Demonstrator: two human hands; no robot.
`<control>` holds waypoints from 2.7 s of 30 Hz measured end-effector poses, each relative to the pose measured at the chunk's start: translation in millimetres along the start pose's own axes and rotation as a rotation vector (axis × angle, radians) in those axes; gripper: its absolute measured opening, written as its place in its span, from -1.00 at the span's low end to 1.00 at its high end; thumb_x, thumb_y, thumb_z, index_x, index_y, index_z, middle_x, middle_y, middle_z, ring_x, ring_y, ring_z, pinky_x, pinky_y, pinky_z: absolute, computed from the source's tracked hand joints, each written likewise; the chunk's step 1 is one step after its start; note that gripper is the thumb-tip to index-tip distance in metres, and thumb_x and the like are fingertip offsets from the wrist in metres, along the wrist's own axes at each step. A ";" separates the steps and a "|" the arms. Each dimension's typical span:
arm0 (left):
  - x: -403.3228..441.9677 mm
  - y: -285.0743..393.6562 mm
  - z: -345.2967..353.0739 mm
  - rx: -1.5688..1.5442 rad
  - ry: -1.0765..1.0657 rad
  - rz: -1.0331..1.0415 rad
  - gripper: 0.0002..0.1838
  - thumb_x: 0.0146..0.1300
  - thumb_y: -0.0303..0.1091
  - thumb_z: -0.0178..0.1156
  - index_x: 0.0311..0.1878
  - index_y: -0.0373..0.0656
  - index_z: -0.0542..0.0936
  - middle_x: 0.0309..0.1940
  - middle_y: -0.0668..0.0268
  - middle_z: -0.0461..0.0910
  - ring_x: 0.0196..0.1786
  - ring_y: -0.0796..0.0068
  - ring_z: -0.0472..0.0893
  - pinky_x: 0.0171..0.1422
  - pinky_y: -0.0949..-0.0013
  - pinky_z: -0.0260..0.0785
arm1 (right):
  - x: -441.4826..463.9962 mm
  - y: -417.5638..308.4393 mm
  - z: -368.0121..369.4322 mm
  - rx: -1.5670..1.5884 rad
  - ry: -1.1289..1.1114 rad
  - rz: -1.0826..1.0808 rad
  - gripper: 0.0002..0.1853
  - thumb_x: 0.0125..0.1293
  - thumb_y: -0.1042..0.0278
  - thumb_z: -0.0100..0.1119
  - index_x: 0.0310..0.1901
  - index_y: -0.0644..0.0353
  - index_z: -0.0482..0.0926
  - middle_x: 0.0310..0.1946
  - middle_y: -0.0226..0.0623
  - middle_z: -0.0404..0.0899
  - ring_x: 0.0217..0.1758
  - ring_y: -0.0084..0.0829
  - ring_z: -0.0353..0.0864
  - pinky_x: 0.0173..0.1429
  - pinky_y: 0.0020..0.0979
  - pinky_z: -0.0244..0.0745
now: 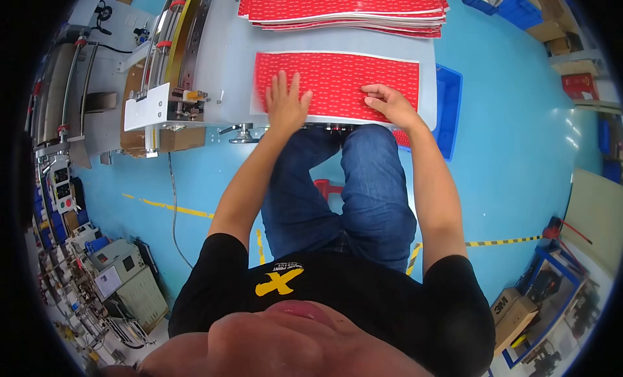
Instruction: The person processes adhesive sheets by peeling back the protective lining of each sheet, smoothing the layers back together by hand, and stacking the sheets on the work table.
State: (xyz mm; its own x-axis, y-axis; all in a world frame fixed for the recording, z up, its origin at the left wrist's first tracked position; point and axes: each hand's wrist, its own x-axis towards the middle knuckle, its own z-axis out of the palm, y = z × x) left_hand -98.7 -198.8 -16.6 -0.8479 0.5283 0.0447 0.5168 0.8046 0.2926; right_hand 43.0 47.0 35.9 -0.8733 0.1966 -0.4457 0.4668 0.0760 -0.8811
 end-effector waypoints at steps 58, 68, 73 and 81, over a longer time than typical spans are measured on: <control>-10.4 199.2 25.5 -0.516 -0.284 0.498 -0.73 0.16 -0.25 0.35 -0.15 -0.21 0.70 -0.19 0.10 0.66 -0.07 0.07 0.64 0.01 0.11 0.50 | -81.5 72.1 -28.6 0.186 0.505 0.038 -0.80 0.40 0.38 0.16 -0.11 0.33 0.66 -0.28 -0.31 0.74 -0.29 -0.58 0.63 -0.15 -0.49 0.53; -5.0 197.8 20.8 -0.563 -0.310 0.483 -0.78 0.21 -0.30 0.24 -0.15 -0.20 0.68 -0.20 0.07 0.66 -0.08 0.04 0.65 0.01 0.08 0.49 | -77.2 76.8 -29.7 0.154 0.493 -0.033 -0.84 0.43 0.41 0.16 -0.15 0.33 0.66 -0.30 -0.33 0.72 -0.26 -0.58 0.63 -0.11 -0.50 0.53; -3.1 197.9 28.1 -0.573 -0.320 0.429 -0.83 0.25 -0.32 0.14 -0.28 -0.19 0.64 -0.23 0.07 0.66 -0.14 -0.01 0.65 -0.04 0.00 0.48 | -72.0 84.9 -26.8 0.183 0.516 -0.059 -0.82 0.41 0.39 0.15 -0.18 0.32 0.67 -0.33 -0.35 0.73 -0.32 -0.60 0.62 -0.16 -0.50 0.52; 14.4 142.1 40.9 -1.321 -0.440 -0.235 -0.78 0.47 -0.27 0.03 -0.05 -0.22 0.52 -0.14 0.18 0.62 -0.13 0.35 0.65 0.03 0.26 0.54 | -77.6 93.0 -26.8 0.288 0.658 0.112 -0.82 0.39 0.38 0.15 -0.21 0.34 0.64 -0.39 -0.31 0.69 -0.38 -0.56 0.62 -0.22 -0.49 0.53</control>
State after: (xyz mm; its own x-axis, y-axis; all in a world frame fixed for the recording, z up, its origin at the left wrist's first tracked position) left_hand -32.7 -65.7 -13.5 -0.6649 0.6571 -0.3552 -0.3280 0.1704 0.9292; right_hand 157.9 65.0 -7.2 -0.5155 0.7423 -0.4281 0.4141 -0.2215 -0.8829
